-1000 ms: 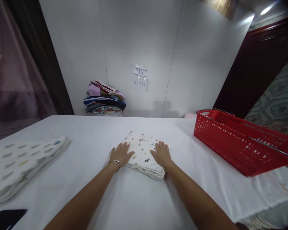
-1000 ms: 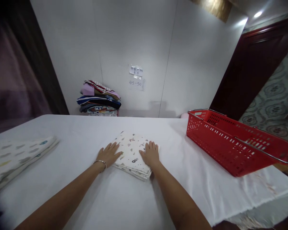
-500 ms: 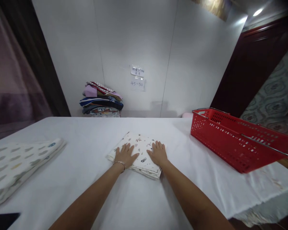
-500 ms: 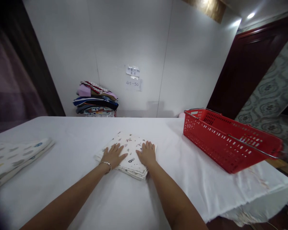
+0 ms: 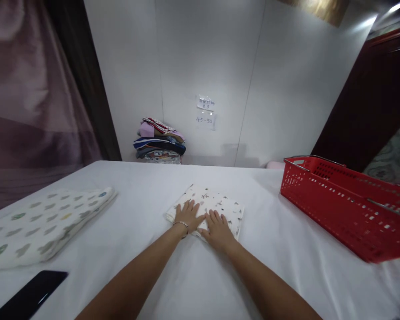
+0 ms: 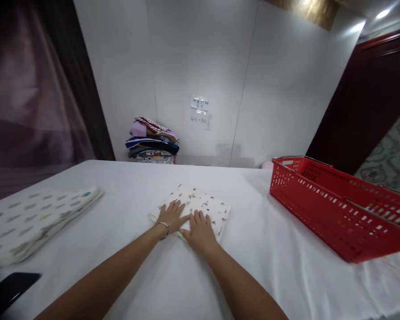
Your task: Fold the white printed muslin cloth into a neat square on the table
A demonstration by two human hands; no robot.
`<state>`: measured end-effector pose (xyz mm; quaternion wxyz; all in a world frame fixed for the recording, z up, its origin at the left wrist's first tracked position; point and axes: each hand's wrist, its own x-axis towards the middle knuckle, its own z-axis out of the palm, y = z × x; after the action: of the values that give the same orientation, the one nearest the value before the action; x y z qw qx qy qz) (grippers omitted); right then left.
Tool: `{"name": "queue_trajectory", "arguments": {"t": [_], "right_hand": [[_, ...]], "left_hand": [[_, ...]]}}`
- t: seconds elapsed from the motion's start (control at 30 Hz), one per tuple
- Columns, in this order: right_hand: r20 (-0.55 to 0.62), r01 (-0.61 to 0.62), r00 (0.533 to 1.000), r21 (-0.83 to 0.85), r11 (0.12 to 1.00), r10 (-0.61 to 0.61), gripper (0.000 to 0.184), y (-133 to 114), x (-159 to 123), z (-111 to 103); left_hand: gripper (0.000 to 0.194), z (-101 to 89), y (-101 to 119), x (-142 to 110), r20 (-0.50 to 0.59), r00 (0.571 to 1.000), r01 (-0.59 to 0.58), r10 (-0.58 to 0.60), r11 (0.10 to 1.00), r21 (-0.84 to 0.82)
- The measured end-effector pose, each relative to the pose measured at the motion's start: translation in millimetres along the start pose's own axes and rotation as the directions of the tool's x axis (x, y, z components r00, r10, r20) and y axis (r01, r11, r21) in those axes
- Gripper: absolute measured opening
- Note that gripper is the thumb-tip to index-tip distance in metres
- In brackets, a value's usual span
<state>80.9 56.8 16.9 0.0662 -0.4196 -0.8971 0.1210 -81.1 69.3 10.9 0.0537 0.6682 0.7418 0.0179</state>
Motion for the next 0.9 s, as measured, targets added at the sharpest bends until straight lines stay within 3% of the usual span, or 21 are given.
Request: {"name": "queue_trajectory", "arguments": {"t": [0.1, 0.2, 0.3, 0.57, 0.67, 0.77, 0.9], "right_hand": [[0.013, -0.008, 1.000, 0.000, 1.000, 0.008, 0.071, 0.2, -2.5, 4.3], [0.009, -0.011, 1.000, 0.000, 1.000, 0.011, 0.072, 1.0, -1.2, 1.5], [0.008, -0.007, 1.000, -0.001, 1.000, 0.007, 0.072, 0.0, -1.0, 0.0], [0.075, -0.027, 0.997, 0.025, 0.999, 0.025, 0.073, -1.0, 0.3, -1.7], [0.092, -0.019, 0.996, 0.056, 0.998, 0.014, 0.071, 1.0, 17.3, -19.0], [-0.030, -0.054, 0.998, 0.017, 0.998, 0.055, 0.065, 10.9, 44.6, -36.1], [-0.103, -0.214, 0.973, -0.071, 0.974, 0.206, 0.065, 36.6, 69.9, -30.2]], "left_hand": [[0.064, -12.7, -7.4, 10.3, 0.080, 0.997, 0.004, -0.002, 1.000, -0.022], [0.063, -20.4, -22.1, 19.6, 0.055, 0.996, 0.067, -0.066, 0.997, -0.025], [0.067, -15.2, -35.7, 22.0, 0.047, 0.990, 0.136, -0.133, 0.988, -0.067], [0.068, -1.0, -41.3, 21.3, 0.003, 0.993, 0.120, -0.120, 0.989, -0.082], [0.068, -2.4, -40.7, 20.9, -0.001, 0.993, 0.119, -0.119, 0.989, -0.084], [0.068, -4.4, -40.0, 19.3, 0.006, 0.993, 0.121, -0.121, 0.988, -0.092], [0.067, -5.3, -40.1, 17.6, 0.010, 0.993, 0.116, -0.115, 0.990, -0.084]]}}
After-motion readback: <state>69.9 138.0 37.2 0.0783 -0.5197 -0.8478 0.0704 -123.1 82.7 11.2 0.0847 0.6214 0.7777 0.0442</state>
